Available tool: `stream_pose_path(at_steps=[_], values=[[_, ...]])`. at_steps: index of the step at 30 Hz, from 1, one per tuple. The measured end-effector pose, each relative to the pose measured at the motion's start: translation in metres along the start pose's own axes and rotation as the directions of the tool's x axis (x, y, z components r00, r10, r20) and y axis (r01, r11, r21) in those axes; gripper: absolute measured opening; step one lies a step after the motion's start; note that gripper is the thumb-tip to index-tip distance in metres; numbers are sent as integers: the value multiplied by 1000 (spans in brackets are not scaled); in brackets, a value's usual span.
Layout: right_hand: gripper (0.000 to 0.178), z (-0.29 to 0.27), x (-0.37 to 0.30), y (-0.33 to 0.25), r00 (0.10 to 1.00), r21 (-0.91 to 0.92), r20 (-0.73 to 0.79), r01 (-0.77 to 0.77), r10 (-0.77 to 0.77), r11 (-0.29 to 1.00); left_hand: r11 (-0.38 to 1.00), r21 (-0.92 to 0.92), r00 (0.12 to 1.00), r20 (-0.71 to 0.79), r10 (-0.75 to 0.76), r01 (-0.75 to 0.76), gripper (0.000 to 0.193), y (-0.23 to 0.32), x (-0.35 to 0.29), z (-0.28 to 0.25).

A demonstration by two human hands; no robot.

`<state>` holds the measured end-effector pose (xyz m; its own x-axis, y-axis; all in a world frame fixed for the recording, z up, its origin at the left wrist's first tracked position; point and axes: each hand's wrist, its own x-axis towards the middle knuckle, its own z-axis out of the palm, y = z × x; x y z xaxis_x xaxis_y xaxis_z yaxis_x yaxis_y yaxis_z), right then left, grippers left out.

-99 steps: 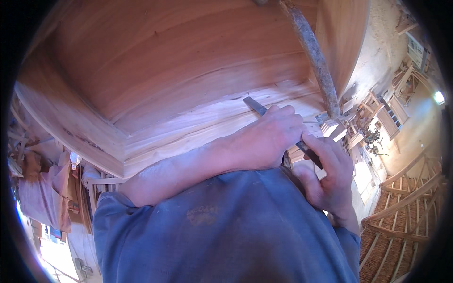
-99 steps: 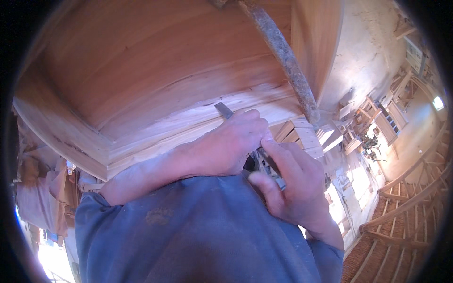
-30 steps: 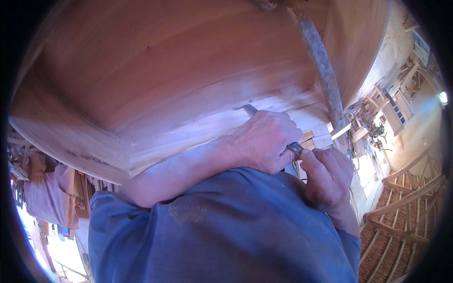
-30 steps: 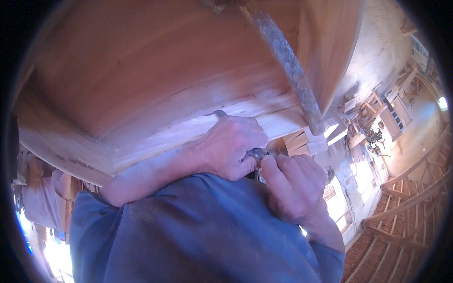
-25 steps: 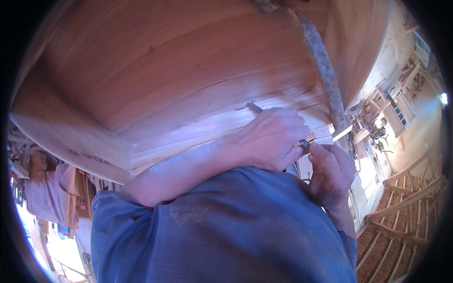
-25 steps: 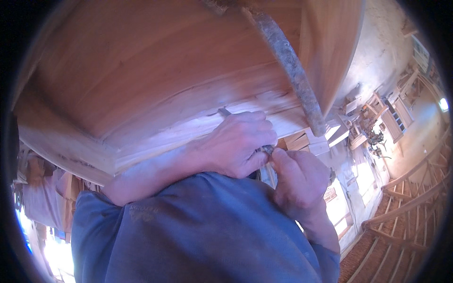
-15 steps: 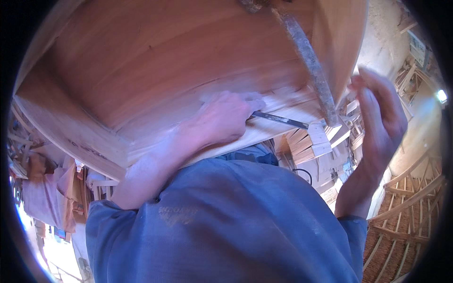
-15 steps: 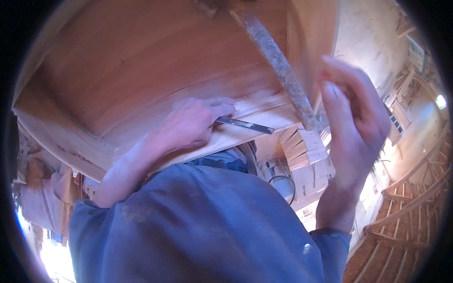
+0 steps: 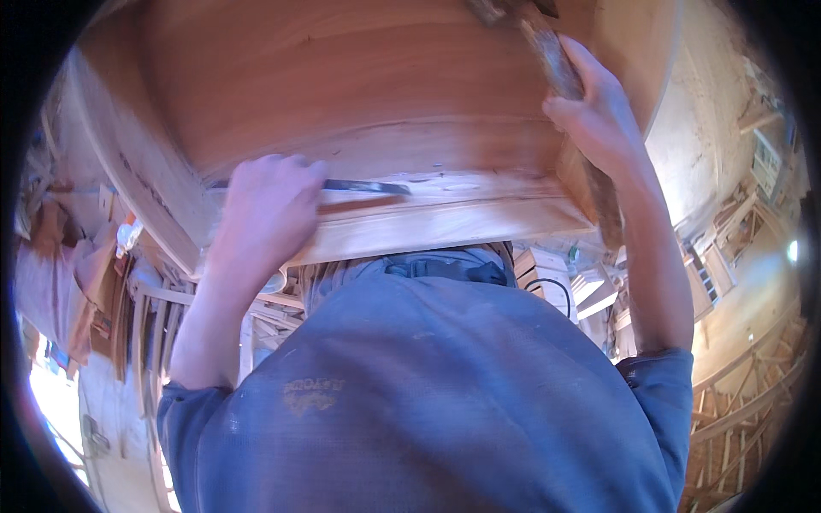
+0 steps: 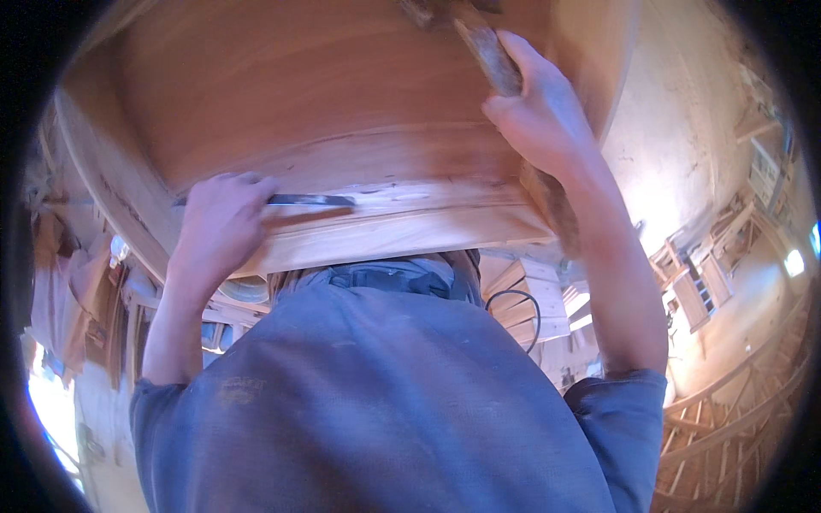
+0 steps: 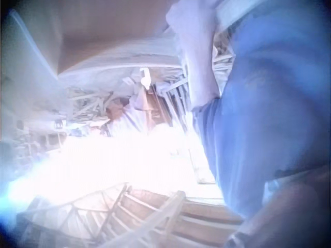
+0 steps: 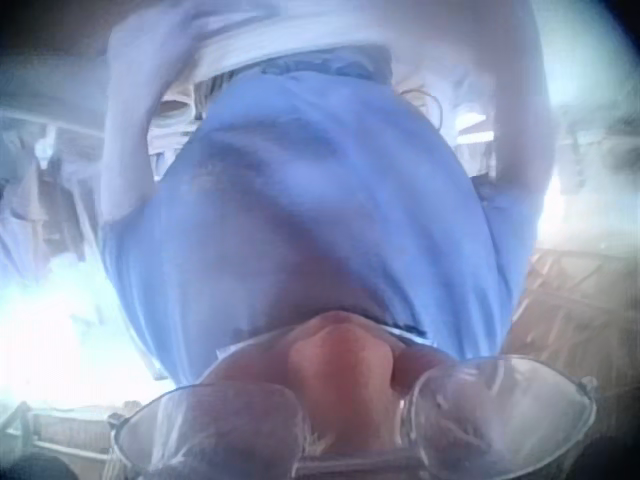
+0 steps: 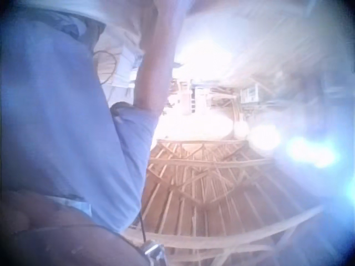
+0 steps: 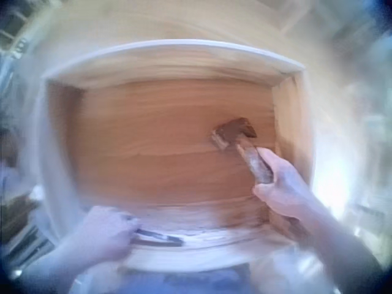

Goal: The person uses a chisel and mallet to carve and shape the edges of a wooden box. They repeatedly position the chisel and strike it with the mallet to remove wood shavings from the box's interior and exterior edges.

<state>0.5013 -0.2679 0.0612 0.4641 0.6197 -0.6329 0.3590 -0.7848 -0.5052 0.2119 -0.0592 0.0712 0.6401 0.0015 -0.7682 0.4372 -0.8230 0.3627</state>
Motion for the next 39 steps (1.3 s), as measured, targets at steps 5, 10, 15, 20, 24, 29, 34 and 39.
stream_pose_path(at_steps=[5,10,15,20,24,29,34,39], values=[[74,-25,-30,-6,951,-182,302,122,-62,976,959,-197,906,-332,-262,205,32,20,-61,18],[78,-6,-37,-31,828,-369,554,344,-93,863,895,-426,634,-657,-407,133,32,29,-57,69],[81,12,-43,-54,772,-519,632,360,64,775,925,-353,491,-787,-374,140,27,24,-49,86],[84,11,-47,-36,861,-391,496,340,-115,855,927,-357,473,-801,-368,116,20,23,-47,86],[85,2,-51,-30,922,-414,386,214,-43,885,904,-412,611,-688,-392,116,23,23,-54,84],[80,-8,-52,-25,979,-452,201,118,-28,884,899,-438,903,-397,-165,-28,22,13,-37,58],[76,-10,-58,-7,992,-457,95,114,-79,882,911,-382,981,-170,94,-153,18,50,61,25],[73,-6,-57,2,992,-494,51,129,-119,860,935,-306,981,-123,148,-180,27,86,87,38]])
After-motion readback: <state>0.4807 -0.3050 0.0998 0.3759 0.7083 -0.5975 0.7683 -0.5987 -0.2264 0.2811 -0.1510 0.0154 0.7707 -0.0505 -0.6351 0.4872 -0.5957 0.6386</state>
